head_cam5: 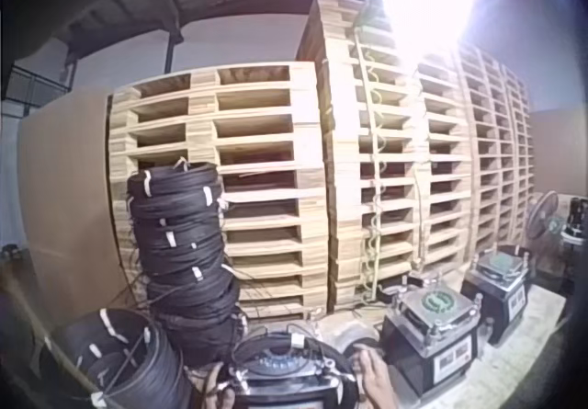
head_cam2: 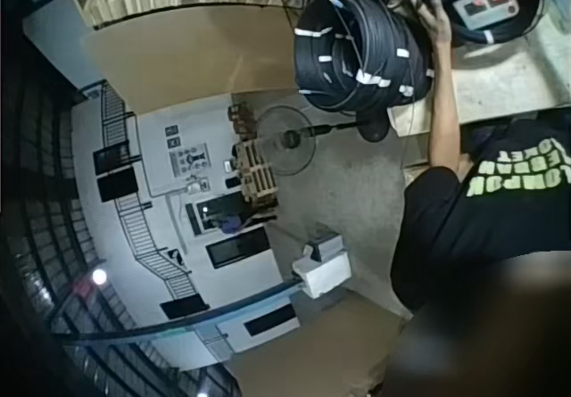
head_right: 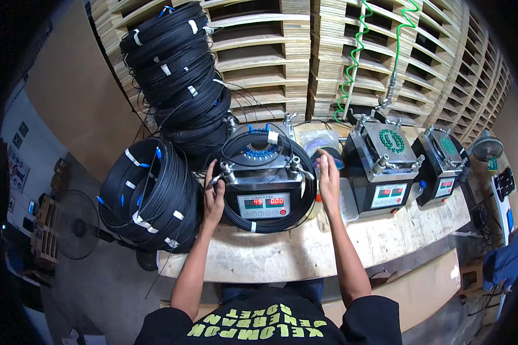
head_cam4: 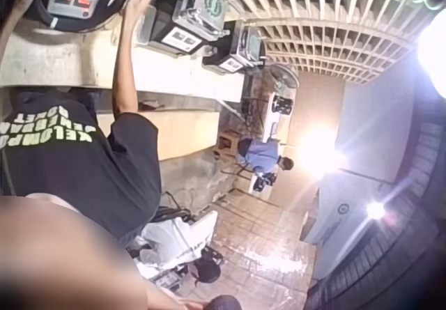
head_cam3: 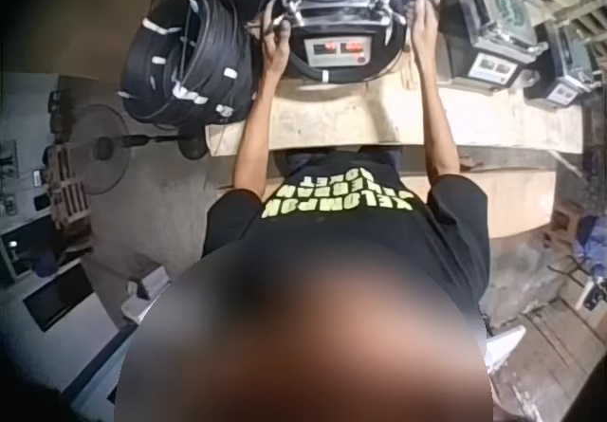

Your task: Load fiber optic cable connectors into a polishing disk and operate the polishing machine.

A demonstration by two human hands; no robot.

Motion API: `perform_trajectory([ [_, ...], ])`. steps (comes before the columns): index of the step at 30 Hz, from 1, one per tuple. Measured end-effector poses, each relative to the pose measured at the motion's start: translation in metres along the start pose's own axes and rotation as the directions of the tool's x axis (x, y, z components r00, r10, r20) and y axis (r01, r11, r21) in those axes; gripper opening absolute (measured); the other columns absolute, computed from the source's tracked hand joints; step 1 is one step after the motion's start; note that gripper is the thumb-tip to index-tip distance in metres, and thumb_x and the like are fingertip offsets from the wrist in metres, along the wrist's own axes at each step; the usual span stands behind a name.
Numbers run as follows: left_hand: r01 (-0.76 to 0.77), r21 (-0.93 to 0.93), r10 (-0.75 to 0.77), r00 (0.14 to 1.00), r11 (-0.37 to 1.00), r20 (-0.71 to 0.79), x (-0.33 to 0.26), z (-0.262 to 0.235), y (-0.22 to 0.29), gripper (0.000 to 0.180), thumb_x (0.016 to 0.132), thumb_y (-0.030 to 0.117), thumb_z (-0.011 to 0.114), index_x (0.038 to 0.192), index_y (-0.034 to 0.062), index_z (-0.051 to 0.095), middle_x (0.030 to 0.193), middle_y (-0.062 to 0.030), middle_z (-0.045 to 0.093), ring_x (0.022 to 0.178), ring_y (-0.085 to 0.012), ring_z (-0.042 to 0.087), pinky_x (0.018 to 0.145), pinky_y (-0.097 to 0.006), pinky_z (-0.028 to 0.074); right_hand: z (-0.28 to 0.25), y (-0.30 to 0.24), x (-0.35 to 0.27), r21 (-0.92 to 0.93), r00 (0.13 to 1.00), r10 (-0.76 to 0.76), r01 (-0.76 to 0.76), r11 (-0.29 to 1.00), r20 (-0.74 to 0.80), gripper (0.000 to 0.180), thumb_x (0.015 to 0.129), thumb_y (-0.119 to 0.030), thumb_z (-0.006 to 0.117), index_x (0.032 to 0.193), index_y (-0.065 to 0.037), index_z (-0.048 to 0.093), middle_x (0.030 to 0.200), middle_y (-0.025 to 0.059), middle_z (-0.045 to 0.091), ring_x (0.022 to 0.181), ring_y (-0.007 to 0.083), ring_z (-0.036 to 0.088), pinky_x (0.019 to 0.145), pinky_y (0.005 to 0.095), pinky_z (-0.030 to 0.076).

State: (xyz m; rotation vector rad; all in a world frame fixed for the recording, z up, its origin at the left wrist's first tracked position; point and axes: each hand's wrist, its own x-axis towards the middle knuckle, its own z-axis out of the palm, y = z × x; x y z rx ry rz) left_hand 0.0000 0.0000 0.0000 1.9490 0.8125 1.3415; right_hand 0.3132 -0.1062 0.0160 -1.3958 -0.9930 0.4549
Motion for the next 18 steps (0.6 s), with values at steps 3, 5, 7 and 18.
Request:
perform_trajectory([
  [3, 0.022, 0.000, -0.022, 0.999, 1.000, -0.023, 0.001, 0.001, 0.005, 0.074, 0.103, 0.057, 0.038, 0.149, -0.0007, 0.038, 0.150, -0.0232, 0.043, 0.141, -0.0373, 0.039, 0.117, -0.044, 0.027, 0.027, 0.001, -0.013, 0.173, 1.000, -0.010, 0.009, 0.985, 0.003, 0.058, 0.110, -0.044, 0.031, 0.134, 0.003, 0.055, 0.126, 0.0142, 0.060, 0.118, 0.0216, 0.054, 0.108, 0.0327, 0.037],
  [5, 0.040, 0.020, -0.039, 0.997, 0.999, -0.062, -0.001, 0.001, 0.008, 0.072, 0.104, 0.056, 0.034, 0.148, -0.0006, 0.040, 0.148, -0.0232, 0.044, 0.139, -0.0370, 0.041, 0.117, -0.044, 0.028, 0.031, -0.002, -0.019, 0.143, 0.996, -0.093, 0.094, 0.985, -0.017, 0.057, 0.110, -0.044, 0.031, 0.135, 0.002, 0.055, 0.130, 0.0139, 0.058, 0.119, 0.0218, 0.053, 0.109, 0.0323, 0.035],
  [7, 0.005, 0.009, -0.004, 0.997, 1.000, -0.075, 0.000, 0.003, 0.014, 0.065, 0.106, 0.050, 0.038, 0.147, -0.0004, 0.040, 0.145, -0.0232, 0.047, 0.137, -0.0365, 0.043, 0.115, -0.044, 0.031, 0.022, -0.010, -0.021, 0.022, 0.992, -0.091, 0.093, 0.995, -0.090, 0.053, 0.110, -0.041, 0.032, 0.133, 0.001, 0.056, 0.128, 0.0120, 0.059, 0.114, 0.0210, 0.055, 0.104, 0.0322, 0.038],
  [18, -0.098, 0.270, 0.129, 0.987, 0.958, -0.100, 0.000, -0.016, 0.032, 0.028, 0.106, 0.024, 0.048, 0.100, -0.0037, 0.051, 0.138, -0.0244, 0.051, 0.113, -0.0352, 0.058, 0.095, -0.041, 0.046, 0.010, -0.053, -0.029, -0.153, 0.987, -0.162, 0.163, 0.975, 0.023, 0.017, 0.096, -0.011, 0.066, 0.091, 0.005, 0.063, 0.069, 0.0029, 0.062, 0.064, 0.0041, 0.048, 0.055, 0.0244, 0.040],
])
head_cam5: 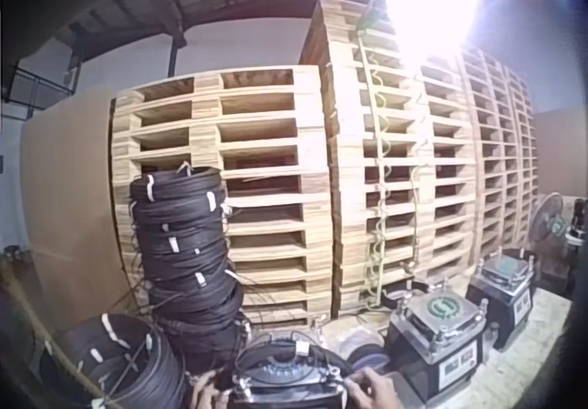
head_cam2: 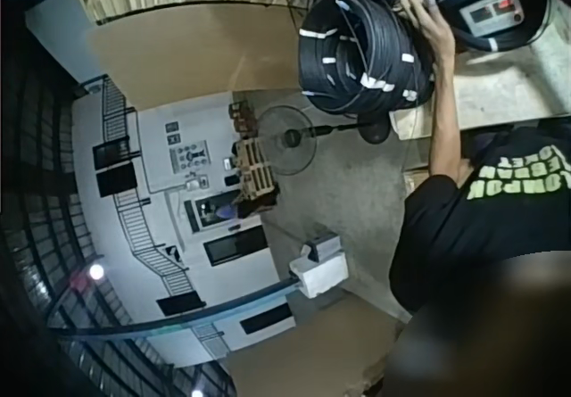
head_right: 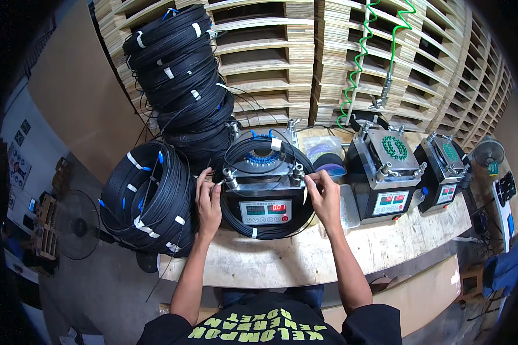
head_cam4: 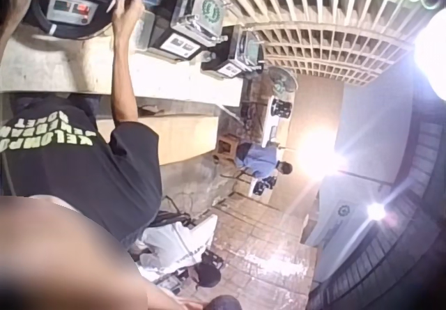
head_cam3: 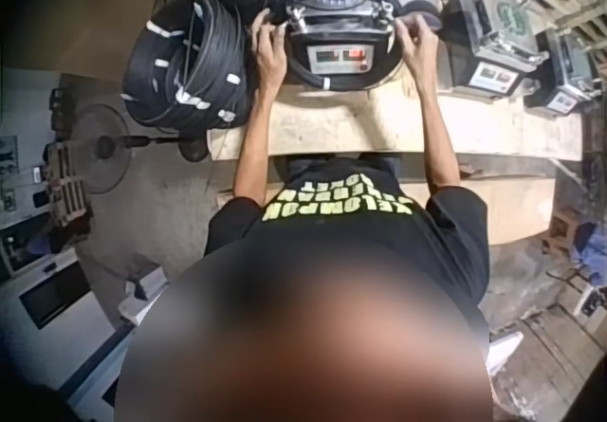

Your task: Load fiber optic cable connectors into a polishing disk and operate the polishing machine.

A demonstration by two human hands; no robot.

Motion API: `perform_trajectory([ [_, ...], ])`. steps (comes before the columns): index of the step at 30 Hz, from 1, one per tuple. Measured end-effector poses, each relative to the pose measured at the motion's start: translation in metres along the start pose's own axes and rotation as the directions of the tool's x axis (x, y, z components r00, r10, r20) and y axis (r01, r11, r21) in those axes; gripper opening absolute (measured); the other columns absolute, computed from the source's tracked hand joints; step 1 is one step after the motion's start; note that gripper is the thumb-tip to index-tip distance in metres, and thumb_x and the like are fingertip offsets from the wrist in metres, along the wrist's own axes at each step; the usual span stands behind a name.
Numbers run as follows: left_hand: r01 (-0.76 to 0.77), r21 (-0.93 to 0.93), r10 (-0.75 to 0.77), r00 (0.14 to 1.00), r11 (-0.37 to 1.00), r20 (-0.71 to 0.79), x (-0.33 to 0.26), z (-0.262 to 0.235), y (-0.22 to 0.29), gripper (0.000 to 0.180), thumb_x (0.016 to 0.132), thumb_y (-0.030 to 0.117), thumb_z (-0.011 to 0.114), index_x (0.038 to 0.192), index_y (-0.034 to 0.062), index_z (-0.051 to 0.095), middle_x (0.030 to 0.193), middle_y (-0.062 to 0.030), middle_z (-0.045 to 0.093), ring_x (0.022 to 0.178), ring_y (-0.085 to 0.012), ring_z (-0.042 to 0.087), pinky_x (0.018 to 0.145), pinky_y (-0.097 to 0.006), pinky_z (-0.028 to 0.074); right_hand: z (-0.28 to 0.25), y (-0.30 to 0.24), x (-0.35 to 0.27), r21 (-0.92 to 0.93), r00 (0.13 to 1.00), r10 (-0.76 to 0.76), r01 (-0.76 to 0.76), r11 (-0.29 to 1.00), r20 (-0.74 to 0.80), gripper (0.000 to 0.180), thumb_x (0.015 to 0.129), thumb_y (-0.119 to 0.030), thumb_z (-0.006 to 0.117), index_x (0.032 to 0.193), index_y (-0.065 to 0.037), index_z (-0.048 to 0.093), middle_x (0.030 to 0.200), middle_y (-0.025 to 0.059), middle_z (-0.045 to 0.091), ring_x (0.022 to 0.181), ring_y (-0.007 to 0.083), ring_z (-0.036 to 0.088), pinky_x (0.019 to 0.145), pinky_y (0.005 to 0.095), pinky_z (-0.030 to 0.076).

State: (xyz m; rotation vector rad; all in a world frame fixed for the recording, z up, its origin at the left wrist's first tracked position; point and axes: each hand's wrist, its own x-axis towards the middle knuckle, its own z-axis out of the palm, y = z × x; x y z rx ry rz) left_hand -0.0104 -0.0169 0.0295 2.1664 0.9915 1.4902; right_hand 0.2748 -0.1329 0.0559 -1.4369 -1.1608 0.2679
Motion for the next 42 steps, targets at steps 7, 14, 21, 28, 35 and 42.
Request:
perform_trajectory([
  [7, -0.050, 0.060, 0.052, 0.998, 0.997, -0.027, 0.021, -0.018, 0.063, 0.022, 0.097, 0.005, 0.057, 0.117, -0.0036, 0.057, 0.135, -0.0216, 0.055, 0.124, -0.0360, 0.057, 0.105, -0.043, 0.045, -0.008, 0.011, 0.009, -0.048, 0.999, 0.013, -0.011, 0.999, 0.034, 0.028, 0.099, -0.017, 0.063, 0.082, 0.004, 0.059, 0.065, 0.0010, 0.053, 0.062, 0.0061, 0.043, 0.053, 0.0257, 0.035],
  [14, 0.291, -0.333, -0.330, 0.942, 0.897, -0.065, 0.142, 0.026, -0.013, 0.025, 0.098, 0.021, 0.062, 0.113, 0.0016, 0.061, 0.094, -0.0091, 0.068, 0.077, -0.0141, 0.063, 0.069, -0.028, 0.051, -0.001, 0.036, 0.123, 0.059, 0.998, -0.046, 0.043, 0.997, 0.047, 0.028, 0.101, -0.023, 0.060, 0.092, 0.003, 0.063, 0.063, 0.0023, 0.055, 0.059, 0.0072, 0.049, 0.055, 0.0265, 0.039],
  [21, 0.868, -0.099, -0.766, 0.479, 0.487, 0.429, 0.209, 0.079, -0.097, 0.049, 0.091, 0.058, 0.064, 0.087, 0.0098, 0.056, 0.072, 0.0016, 0.049, 0.053, -0.0093, 0.042, 0.045, -0.027, 0.034, 0.037, 0.089, 0.216, -0.112, 0.925, 0.174, -0.144, 0.983, 0.337, 0.041, 0.101, -0.036, 0.059, 0.117, 0.002, 0.061, 0.068, 0.0079, 0.062, 0.059, 0.0148, 0.059, 0.051, 0.0327, 0.047],
  [28, 0.883, -0.356, -0.693, 0.463, 0.307, 0.552, 0.211, 0.099, -0.097, 0.033, 0.105, 0.027, 0.053, 0.075, 0.0131, 0.052, 0.059, 0.0047, 0.041, 0.044, -0.0076, 0.036, 0.038, -0.025, 0.023, 0.046, 0.113, 0.238, -0.334, 0.927, 0.242, -0.140, 0.932, 0.288, 0.043, 0.093, -0.040, 0.070, 0.092, 0.003, 0.069, 0.070, 0.0169, 0.068, 0.063, 0.0220, 0.066, 0.058, 0.0387, 0.051],
  [35, 0.896, -0.218, -0.797, 0.443, 0.386, 0.411, 0.199, 0.103, -0.075, 0.065, 0.098, 0.042, 0.057, 0.148, 0.0201, 0.020, 0.081, -0.0044, 0.057, 0.058, -0.0133, 0.054, 0.048, -0.032, 0.045, 0.065, 0.110, 0.223, -0.431, 0.949, 0.248, -0.145, 0.891, 0.193, 0.035, 0.102, -0.031, 0.054, 0.113, 0.001, 0.064, 0.064, 0.0103, 0.065, 0.051, 0.0159, 0.062, 0.045, 0.0361, 0.047],
  [42, 0.768, 0.117, -0.716, 0.517, 0.630, 0.469, 0.186, 0.080, -0.022, 0.098, 0.094, 0.074, 0.035, 0.161, 0.0113, 0.001, 0.151, -0.0234, 0.042, 0.109, -0.0316, 0.063, 0.089, -0.044, 0.052, 0.050, 0.068, 0.198, -0.233, 0.846, 0.427, -0.366, 0.901, 0.320, 0.052, 0.105, -0.051, 0.037, 0.140, -0.013, 0.045, 0.084, 0.0148, 0.067, 0.060, 0.0257, 0.067, 0.053, 0.0465, 0.057],
])
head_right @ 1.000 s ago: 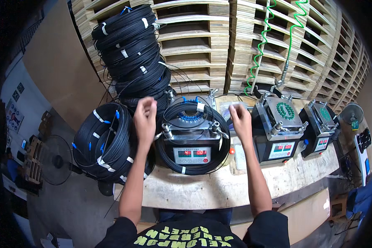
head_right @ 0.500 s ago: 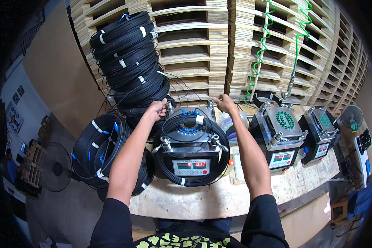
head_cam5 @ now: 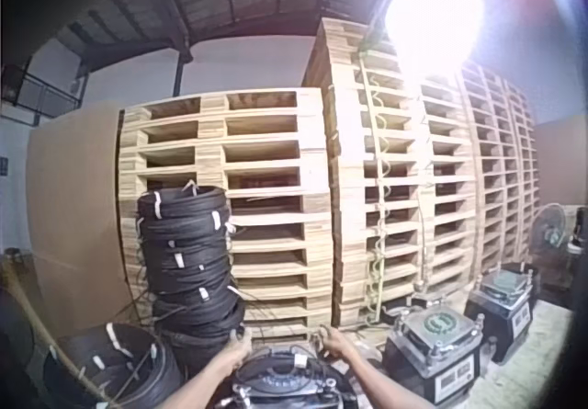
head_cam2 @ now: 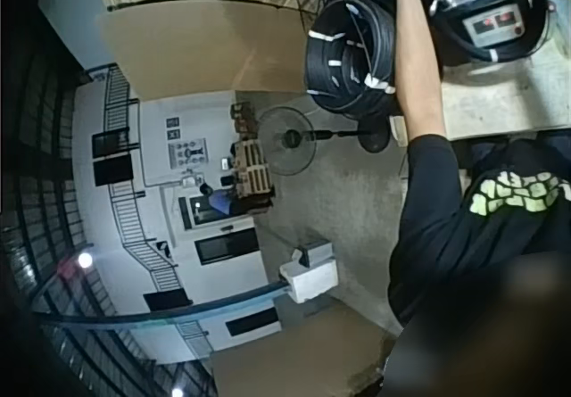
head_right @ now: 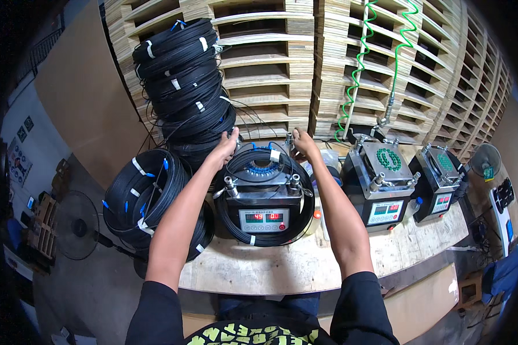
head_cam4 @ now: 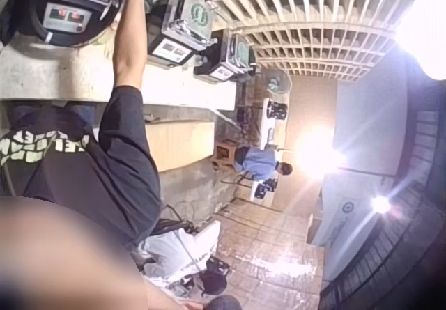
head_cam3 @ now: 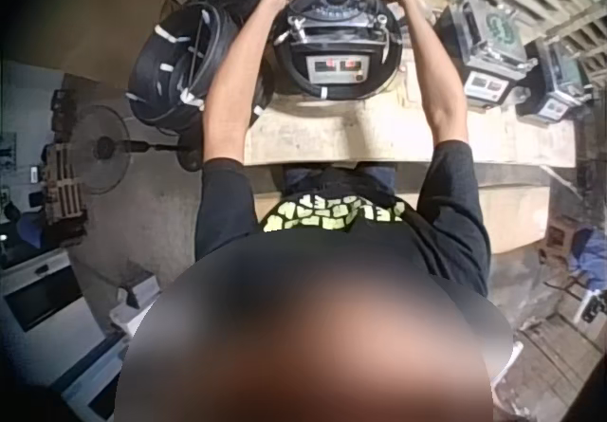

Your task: Load fiber optic cable connectors into a polishing disk and operate the polishing machine.

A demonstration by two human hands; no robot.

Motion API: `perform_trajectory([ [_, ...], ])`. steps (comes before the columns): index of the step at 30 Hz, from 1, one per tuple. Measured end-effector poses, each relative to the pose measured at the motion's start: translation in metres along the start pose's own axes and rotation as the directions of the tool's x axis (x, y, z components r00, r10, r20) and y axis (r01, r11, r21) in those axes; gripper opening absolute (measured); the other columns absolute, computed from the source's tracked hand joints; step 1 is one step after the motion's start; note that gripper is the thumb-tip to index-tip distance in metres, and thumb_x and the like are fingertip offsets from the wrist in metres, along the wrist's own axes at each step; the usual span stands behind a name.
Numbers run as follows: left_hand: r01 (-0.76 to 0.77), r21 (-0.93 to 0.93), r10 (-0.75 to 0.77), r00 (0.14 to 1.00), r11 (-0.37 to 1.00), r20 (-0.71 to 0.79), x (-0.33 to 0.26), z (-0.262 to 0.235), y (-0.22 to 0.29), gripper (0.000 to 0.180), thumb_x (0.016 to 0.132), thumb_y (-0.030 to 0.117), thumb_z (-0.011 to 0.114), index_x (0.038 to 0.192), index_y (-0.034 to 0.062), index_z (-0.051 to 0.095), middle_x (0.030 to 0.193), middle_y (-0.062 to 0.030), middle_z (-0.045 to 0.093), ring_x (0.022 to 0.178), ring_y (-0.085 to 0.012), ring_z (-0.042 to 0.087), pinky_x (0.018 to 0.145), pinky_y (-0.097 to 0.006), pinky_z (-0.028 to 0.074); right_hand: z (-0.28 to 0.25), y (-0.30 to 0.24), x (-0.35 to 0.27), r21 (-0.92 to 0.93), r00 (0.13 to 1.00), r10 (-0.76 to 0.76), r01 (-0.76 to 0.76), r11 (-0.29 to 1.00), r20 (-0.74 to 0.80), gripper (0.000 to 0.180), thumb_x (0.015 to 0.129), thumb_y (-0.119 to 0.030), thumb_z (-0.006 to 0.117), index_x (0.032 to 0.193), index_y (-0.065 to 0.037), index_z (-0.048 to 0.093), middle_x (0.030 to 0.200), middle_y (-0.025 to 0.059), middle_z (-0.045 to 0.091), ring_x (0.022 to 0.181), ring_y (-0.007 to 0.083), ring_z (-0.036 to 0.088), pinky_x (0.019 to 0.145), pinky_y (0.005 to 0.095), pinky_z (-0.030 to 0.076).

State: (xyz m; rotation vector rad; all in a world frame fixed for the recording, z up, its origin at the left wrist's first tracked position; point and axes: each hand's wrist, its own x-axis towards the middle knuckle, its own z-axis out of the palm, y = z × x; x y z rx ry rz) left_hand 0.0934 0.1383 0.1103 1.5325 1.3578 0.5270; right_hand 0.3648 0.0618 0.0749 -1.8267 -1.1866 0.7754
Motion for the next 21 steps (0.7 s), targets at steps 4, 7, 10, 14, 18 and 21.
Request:
perform_trajectory([
  [4, -0.135, -0.002, 0.133, 0.981, 0.991, -0.140, 0.040, -0.002, -0.047, 0.102, 0.095, 0.075, 0.033, 0.159, 0.0015, 0.005, 0.156, -0.0233, 0.037, 0.137, -0.0350, 0.046, 0.110, -0.044, 0.038, 0.017, -0.048, -0.048, 0.048, 0.990, 0.062, -0.069, 0.996, 0.129, 0.073, 0.098, -0.071, 0.031, 0.154, -0.024, 0.030, 0.126, 0.0202, 0.060, 0.099, 0.0349, 0.065, 0.076, 0.0521, 0.056],
  [7, -0.024, -0.297, 0.011, 0.999, 0.955, -0.044, 0.065, -0.018, -0.055, 0.081, 0.100, 0.068, 0.031, 0.145, 0.0022, 0.042, 0.132, -0.0263, 0.061, 0.118, -0.0370, 0.060, 0.099, -0.047, 0.047, 0.014, -0.035, -0.033, -0.028, 0.972, -0.208, 0.212, 0.977, 0.113, 0.084, 0.098, -0.073, 0.026, 0.160, -0.017, 0.020, 0.163, 0.0160, 0.027, 0.146, 0.0313, 0.034, 0.113, 0.0439, 0.037],
  [10, -0.045, -0.498, 0.002, 0.996, 0.866, -0.088, 0.042, 0.013, -0.048, 0.073, 0.100, 0.067, 0.032, 0.142, 0.0082, 0.044, 0.124, -0.0240, 0.065, 0.099, -0.0328, 0.067, 0.083, -0.045, 0.053, 0.024, -0.010, -0.030, 0.077, 0.969, -0.248, 0.247, 0.966, -0.005, 0.089, 0.101, -0.069, 0.027, 0.155, 0.002, 0.025, 0.159, 0.0189, 0.033, 0.147, 0.0286, 0.031, 0.121, 0.0344, 0.021],
  [14, -0.077, -0.572, 0.009, 0.993, 0.816, -0.121, 0.029, 0.020, -0.032, 0.066, 0.100, 0.065, 0.038, 0.140, 0.0125, 0.043, 0.111, -0.0206, 0.066, 0.087, -0.0263, 0.067, 0.075, -0.039, 0.055, 0.028, 0.006, -0.010, 0.100, 0.937, -0.262, 0.291, 0.952, -0.232, 0.080, 0.104, -0.062, 0.030, 0.148, 0.004, 0.039, 0.148, 0.0211, 0.049, 0.140, 0.0282, 0.042, 0.116, 0.0338, 0.028],
  [18, -0.215, -0.541, 0.076, 0.961, 0.813, -0.267, 0.022, -0.005, -0.058, 0.060, 0.100, 0.063, 0.043, 0.135, 0.0138, 0.046, 0.099, -0.0126, 0.062, 0.076, -0.0209, 0.065, 0.070, -0.034, 0.053, 0.056, -0.029, -0.047, 0.103, 0.904, -0.279, 0.327, 0.939, -0.323, 0.065, 0.106, -0.054, 0.031, 0.120, 0.003, 0.058, 0.111, 0.0319, 0.062, 0.107, 0.0426, 0.060, 0.095, 0.0455, 0.044],
  [21, -0.225, -0.489, 0.110, 0.961, 0.843, -0.252, 0.018, 0.008, -0.044, 0.060, 0.099, 0.064, 0.043, 0.134, 0.0149, 0.046, 0.099, -0.0114, 0.059, 0.076, -0.0217, 0.065, 0.071, -0.036, 0.054, 0.041, -0.005, -0.031, 0.096, 0.882, -0.262, 0.322, 0.942, -0.392, 0.064, 0.107, -0.052, 0.031, 0.122, 0.005, 0.057, 0.114, 0.0323, 0.062, 0.110, 0.0453, 0.059, 0.097, 0.0454, 0.044],
])
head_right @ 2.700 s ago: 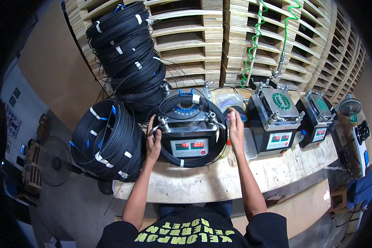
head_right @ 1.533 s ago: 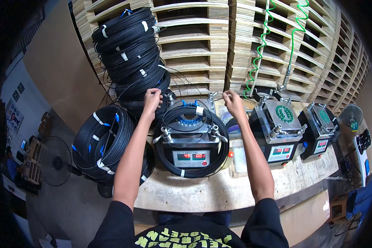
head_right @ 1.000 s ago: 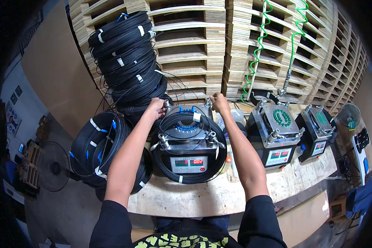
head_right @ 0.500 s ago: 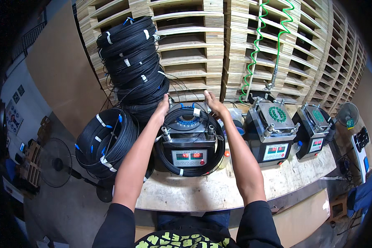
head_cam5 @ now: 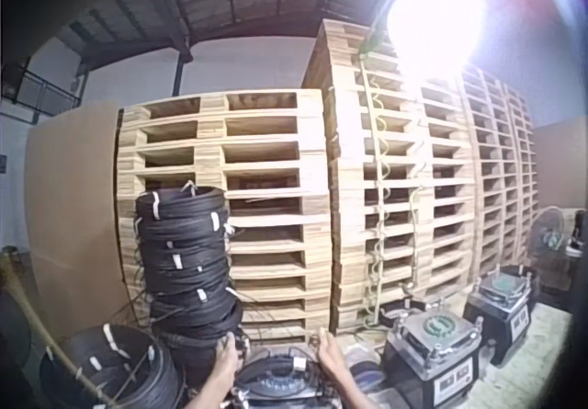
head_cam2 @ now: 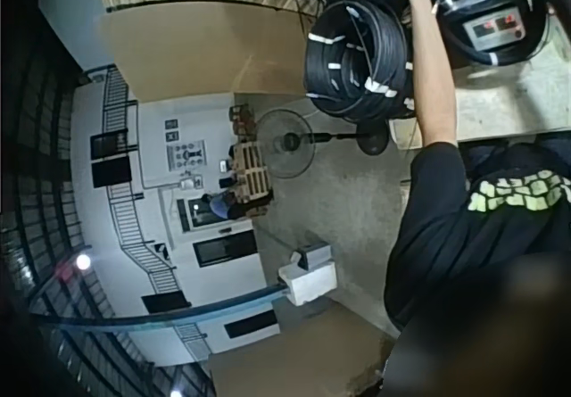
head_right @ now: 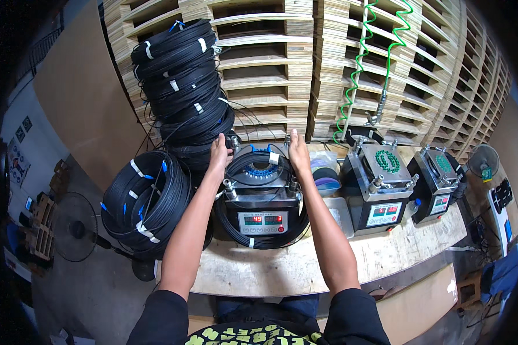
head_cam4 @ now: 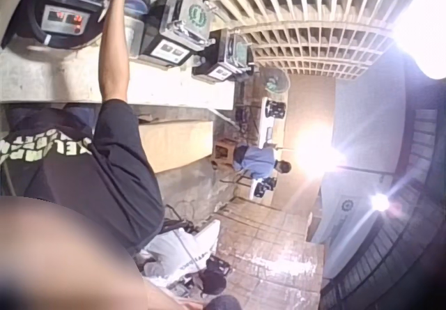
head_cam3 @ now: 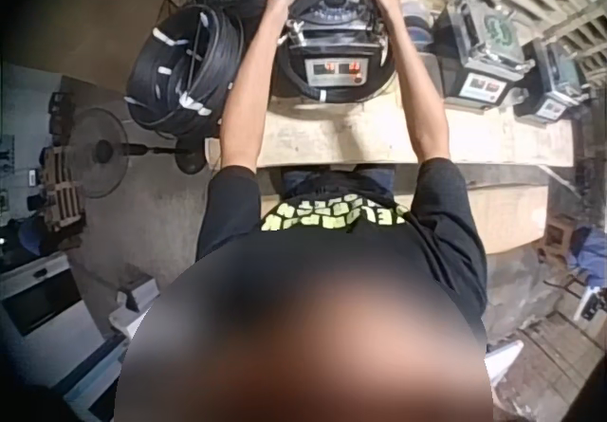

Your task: Load fiber optic cable connectors into a polishing disk and operate the polishing machine.

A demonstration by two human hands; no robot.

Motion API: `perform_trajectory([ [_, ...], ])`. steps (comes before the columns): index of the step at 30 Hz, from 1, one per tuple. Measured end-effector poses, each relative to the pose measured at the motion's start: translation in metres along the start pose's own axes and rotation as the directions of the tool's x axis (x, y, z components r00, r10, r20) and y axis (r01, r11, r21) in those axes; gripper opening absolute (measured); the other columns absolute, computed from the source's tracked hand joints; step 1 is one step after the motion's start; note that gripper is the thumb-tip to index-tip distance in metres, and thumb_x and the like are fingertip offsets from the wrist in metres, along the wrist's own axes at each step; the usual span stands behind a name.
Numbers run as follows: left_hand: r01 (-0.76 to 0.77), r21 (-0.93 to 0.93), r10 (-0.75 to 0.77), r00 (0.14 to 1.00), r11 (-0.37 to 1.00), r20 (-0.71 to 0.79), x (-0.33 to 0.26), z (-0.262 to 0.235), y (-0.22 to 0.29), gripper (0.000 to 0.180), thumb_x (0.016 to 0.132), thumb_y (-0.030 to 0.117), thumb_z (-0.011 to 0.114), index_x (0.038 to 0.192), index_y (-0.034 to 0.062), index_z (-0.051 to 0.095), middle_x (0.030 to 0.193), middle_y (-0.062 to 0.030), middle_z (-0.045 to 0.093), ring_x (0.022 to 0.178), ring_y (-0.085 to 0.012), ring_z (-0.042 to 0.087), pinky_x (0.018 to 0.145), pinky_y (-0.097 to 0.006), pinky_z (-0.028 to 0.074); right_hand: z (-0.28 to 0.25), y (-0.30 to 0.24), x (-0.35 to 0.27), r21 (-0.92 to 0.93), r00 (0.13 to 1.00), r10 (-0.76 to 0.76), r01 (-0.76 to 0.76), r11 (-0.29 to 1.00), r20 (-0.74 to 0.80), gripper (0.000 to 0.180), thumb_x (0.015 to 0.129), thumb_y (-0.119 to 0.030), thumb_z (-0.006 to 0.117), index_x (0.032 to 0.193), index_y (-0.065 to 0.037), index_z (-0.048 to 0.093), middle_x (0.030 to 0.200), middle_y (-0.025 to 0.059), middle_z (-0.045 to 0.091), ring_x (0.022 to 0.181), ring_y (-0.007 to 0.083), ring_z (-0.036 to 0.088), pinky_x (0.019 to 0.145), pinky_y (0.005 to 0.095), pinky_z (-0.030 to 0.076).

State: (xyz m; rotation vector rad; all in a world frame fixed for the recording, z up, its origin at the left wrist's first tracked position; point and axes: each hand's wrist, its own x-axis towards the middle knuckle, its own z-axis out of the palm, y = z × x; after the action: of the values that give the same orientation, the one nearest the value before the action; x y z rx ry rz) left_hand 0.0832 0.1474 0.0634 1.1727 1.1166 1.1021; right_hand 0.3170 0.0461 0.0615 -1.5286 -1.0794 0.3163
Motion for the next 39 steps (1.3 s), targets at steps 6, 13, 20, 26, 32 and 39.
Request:
perform_trajectory([
  [6, -0.013, -0.029, 0.014, 1.000, 0.999, 0.014, 0.000, -0.009, -0.006, 0.062, 0.099, 0.065, 0.044, 0.137, 0.0156, 0.045, 0.102, -0.0121, 0.060, 0.076, -0.0203, 0.062, 0.070, -0.035, 0.052, 0.001, -0.001, -0.007, -0.029, 1.000, 0.014, -0.014, 0.999, 0.019, 0.065, 0.105, -0.055, 0.031, 0.130, 0.000, 0.056, 0.120, 0.0309, 0.062, 0.117, 0.0479, 0.056, 0.099, 0.0467, 0.043],
  [13, 0.021, 0.003, -0.021, 0.999, 1.000, -0.047, -0.005, 0.001, -0.006, 0.051, 0.099, 0.050, 0.048, 0.135, 0.0143, 0.054, 0.100, -0.0099, 0.063, 0.065, -0.0161, 0.059, 0.056, -0.029, 0.044, -0.011, -0.007, -0.008, -0.054, 0.999, 0.039, -0.039, 0.998, 0.007, 0.061, 0.106, -0.051, 0.033, 0.130, 0.001, 0.055, 0.121, 0.0299, 0.062, 0.118, 0.0470, 0.056, 0.099, 0.0462, 0.044],
  [20, -0.321, 0.212, 0.323, 0.946, 0.923, 0.022, 0.023, 0.010, -0.027, 0.046, 0.103, 0.044, 0.047, 0.135, 0.0128, 0.057, 0.094, -0.0048, 0.058, 0.072, -0.0113, 0.054, 0.061, -0.027, 0.046, -0.004, 0.000, -0.010, 0.103, 0.993, -0.098, 0.105, 0.989, -0.068, 0.058, 0.107, -0.048, 0.036, 0.127, 0.003, 0.055, 0.120, 0.0275, 0.062, 0.116, 0.0405, 0.058, 0.099, 0.0418, 0.043],
  [26, -0.231, 0.149, 0.223, 0.972, 0.961, 0.068, -0.004, 0.014, -0.007, 0.047, 0.104, 0.046, 0.046, 0.133, 0.0120, 0.059, 0.093, -0.0026, 0.059, 0.070, -0.0088, 0.049, 0.060, -0.025, 0.041, -0.015, -0.011, -0.017, -0.039, 0.999, -0.019, 0.021, 0.999, 0.047, 0.056, 0.107, -0.048, 0.034, 0.129, -0.001, 0.055, 0.113, 0.0242, 0.065, 0.109, 0.0400, 0.061, 0.095, 0.0425, 0.045],
  [32, -0.287, 0.229, 0.294, 0.956, 0.930, 0.004, 0.025, -0.006, -0.032, 0.054, 0.104, 0.052, 0.044, 0.128, 0.0071, 0.059, 0.090, -0.0019, 0.057, 0.071, -0.0100, 0.047, 0.060, -0.026, 0.040, -0.001, -0.021, -0.019, -0.042, 0.997, -0.070, 0.069, 0.997, -0.012, 0.053, 0.107, -0.047, 0.034, 0.122, -0.001, 0.056, 0.102, 0.0239, 0.065, 0.101, 0.0424, 0.062, 0.088, 0.0449, 0.046],
  [39, -0.202, 0.186, 0.220, 0.972, 0.961, -0.081, 0.018, -0.001, -0.024, 0.061, 0.102, 0.058, 0.043, 0.135, 0.0073, 0.052, 0.087, -0.0016, 0.050, 0.075, -0.0123, 0.050, 0.065, -0.028, 0.046, -0.007, -0.015, -0.019, 0.083, 0.996, -0.056, 0.062, 0.995, -0.071, 0.062, 0.107, -0.050, 0.033, 0.137, 0.002, 0.050, 0.126, 0.0286, 0.060, 0.120, 0.0426, 0.056, 0.102, 0.0419, 0.041],
])
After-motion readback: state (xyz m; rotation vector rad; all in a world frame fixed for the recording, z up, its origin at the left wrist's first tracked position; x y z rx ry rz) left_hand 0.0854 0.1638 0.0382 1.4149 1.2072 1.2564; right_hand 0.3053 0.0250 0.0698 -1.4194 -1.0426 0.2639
